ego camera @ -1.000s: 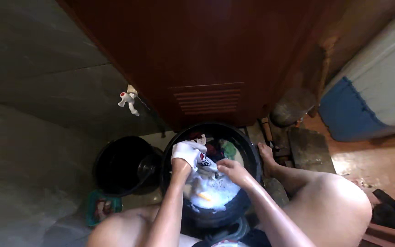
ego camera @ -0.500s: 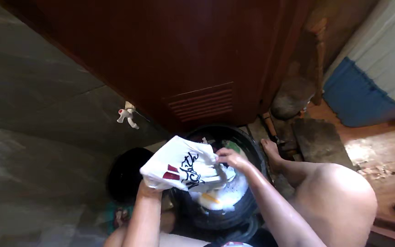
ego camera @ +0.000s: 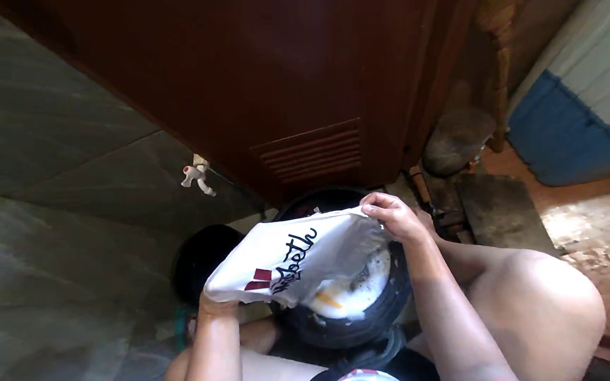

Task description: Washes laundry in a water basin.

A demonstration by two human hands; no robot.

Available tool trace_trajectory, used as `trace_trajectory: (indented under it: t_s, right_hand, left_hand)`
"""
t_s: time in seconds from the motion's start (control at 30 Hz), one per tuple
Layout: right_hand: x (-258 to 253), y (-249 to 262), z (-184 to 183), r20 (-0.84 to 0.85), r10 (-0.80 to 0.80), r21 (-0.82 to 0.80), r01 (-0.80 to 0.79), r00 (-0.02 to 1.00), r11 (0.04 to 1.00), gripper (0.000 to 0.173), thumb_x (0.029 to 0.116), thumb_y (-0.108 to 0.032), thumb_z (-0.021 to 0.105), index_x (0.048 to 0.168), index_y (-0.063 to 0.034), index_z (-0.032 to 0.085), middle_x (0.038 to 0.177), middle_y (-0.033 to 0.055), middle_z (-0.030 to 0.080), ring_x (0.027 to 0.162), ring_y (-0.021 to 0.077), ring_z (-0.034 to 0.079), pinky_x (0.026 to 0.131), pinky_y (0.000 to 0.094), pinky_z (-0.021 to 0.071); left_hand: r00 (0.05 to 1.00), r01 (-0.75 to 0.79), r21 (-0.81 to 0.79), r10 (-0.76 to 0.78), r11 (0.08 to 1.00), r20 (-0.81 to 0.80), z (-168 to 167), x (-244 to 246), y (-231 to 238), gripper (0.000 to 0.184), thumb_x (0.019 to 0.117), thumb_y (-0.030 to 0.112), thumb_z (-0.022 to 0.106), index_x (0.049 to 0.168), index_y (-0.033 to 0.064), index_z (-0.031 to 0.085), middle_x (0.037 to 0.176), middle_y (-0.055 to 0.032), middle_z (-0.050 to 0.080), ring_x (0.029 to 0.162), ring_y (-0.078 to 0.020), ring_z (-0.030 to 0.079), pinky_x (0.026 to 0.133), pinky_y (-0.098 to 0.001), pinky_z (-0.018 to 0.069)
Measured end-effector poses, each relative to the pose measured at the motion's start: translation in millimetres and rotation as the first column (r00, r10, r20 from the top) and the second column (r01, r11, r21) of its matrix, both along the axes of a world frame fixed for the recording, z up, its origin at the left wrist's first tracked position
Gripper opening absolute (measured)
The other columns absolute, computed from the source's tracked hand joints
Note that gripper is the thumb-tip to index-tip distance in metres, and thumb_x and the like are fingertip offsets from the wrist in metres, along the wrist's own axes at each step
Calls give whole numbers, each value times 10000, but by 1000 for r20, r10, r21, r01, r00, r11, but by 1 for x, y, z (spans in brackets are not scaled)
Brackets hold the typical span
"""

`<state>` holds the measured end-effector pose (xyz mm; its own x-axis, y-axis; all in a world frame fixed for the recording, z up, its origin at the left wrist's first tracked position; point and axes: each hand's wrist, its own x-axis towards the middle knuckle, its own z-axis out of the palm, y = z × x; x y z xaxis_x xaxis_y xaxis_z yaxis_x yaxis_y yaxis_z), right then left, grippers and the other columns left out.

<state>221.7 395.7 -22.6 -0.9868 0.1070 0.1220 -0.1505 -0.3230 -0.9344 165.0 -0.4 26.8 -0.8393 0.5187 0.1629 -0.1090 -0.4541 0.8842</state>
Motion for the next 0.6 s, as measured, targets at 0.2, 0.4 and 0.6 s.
trace_trajectory:
  t_s: [0.2, 0.4, 0.6]
  right_hand:
    - [-12, -10, 5, 68, -90, 118, 82, 994, 990, 119, 1003, -117, 578, 977, -63, 680, 943, 12, 677, 811, 66, 626, 726, 256, 545]
    - [-21, -30, 1, 224, -309, 472, 174, 924, 864, 173, 1026, -148, 613, 1144, -31, 663, 1115, 149, 659, 931, 230, 664, 837, 436, 566]
    - [-9, -102, 31, 212, 214, 595, -300, 953, 746, 460, 907, -483, 739, 1007, -35, 716, 923, 107, 711, 858, 225, 681, 806, 484, 566]
  left_hand:
    - [978, 207, -49, -206, 977, 25, 13, -12, 8, 367, 860, 452, 749, 1161, 244, 757, 1132, 44, 765, 1048, -42, 709, 931, -238, 581]
    - [939, 215, -8, -204, 977, 275, 2, -15, 28, 507, 794, 595, 747, 1140, 225, 755, 1078, -23, 774, 995, -119, 738, 875, -304, 614]
    - [889, 221, 10, -206, 975, 408, -32, -8, 66, 531, 705, 586, 828, 1067, 204, 758, 1007, -55, 776, 917, -154, 749, 827, -332, 628]
